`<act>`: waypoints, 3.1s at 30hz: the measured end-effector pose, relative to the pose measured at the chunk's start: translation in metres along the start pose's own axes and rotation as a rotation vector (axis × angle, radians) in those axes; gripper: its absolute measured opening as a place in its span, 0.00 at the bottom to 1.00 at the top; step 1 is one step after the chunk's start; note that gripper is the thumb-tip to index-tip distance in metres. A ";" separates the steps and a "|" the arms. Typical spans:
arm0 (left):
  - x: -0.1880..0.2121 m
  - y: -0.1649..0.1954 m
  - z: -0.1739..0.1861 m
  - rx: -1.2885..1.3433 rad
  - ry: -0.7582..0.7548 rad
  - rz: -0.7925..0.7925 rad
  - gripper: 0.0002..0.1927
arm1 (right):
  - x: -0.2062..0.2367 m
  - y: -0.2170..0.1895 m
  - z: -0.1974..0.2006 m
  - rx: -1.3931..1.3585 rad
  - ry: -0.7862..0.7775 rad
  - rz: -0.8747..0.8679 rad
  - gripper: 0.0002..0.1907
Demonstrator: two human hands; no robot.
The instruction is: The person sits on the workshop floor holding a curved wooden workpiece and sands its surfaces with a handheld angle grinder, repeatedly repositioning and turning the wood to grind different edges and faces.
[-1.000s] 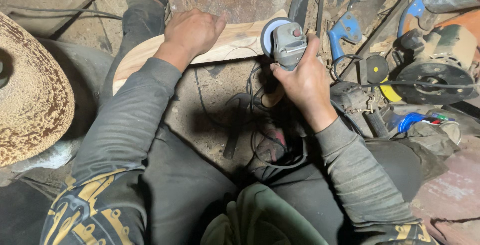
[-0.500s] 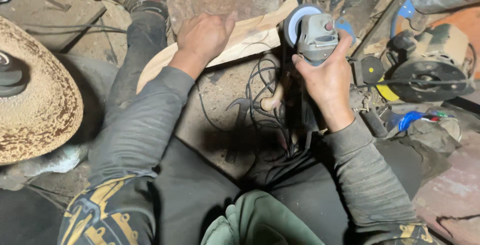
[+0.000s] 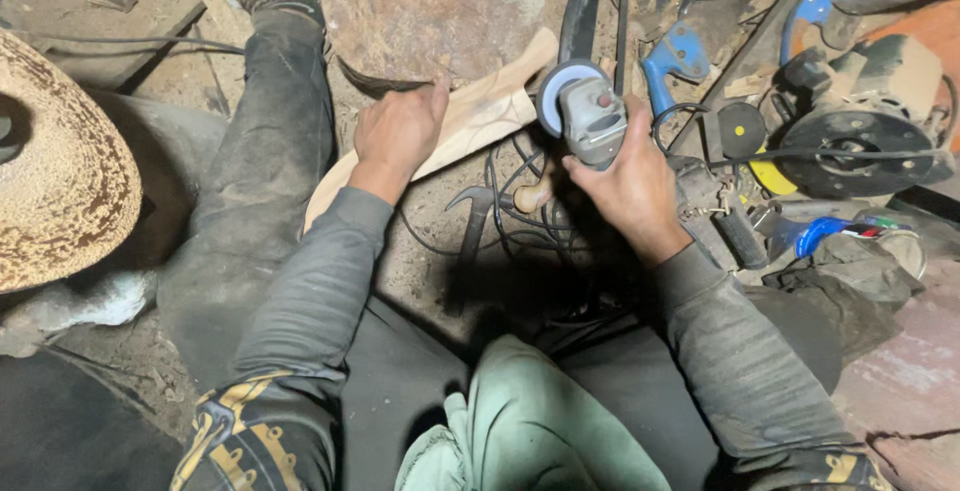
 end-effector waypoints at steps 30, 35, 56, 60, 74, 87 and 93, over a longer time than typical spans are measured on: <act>0.008 -0.002 -0.006 -0.057 0.116 -0.078 0.29 | -0.017 -0.032 -0.006 0.038 -0.060 0.062 0.47; 0.009 -0.002 -0.008 -0.052 0.124 -0.075 0.28 | -0.022 -0.034 -0.006 0.040 -0.093 -0.016 0.49; 0.019 -0.004 -0.013 -0.018 0.181 -0.068 0.27 | -0.040 -0.038 0.002 0.005 0.098 -0.035 0.47; 0.019 -0.006 -0.013 -0.019 0.148 -0.038 0.28 | -0.016 -0.040 -0.004 0.065 0.050 -0.015 0.48; 0.018 -0.006 -0.014 -0.017 0.150 -0.045 0.28 | -0.019 -0.042 -0.013 0.075 -0.066 -0.038 0.48; 0.015 -0.005 -0.005 0.015 0.057 0.013 0.29 | -0.033 -0.033 -0.002 0.073 0.070 0.005 0.48; 0.013 -0.007 -0.001 0.036 0.006 0.026 0.30 | -0.005 -0.030 -0.012 0.083 -0.020 0.041 0.46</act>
Point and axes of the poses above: each hand's wrist, its own x-axis away from the middle knuckle, its own z-axis out of the back of the hand, y = z × x, the point moved 2 cm from there along -x, towards the middle knuckle, and after that the axes turned 5 degrees about -y, right-handed, at the moved point
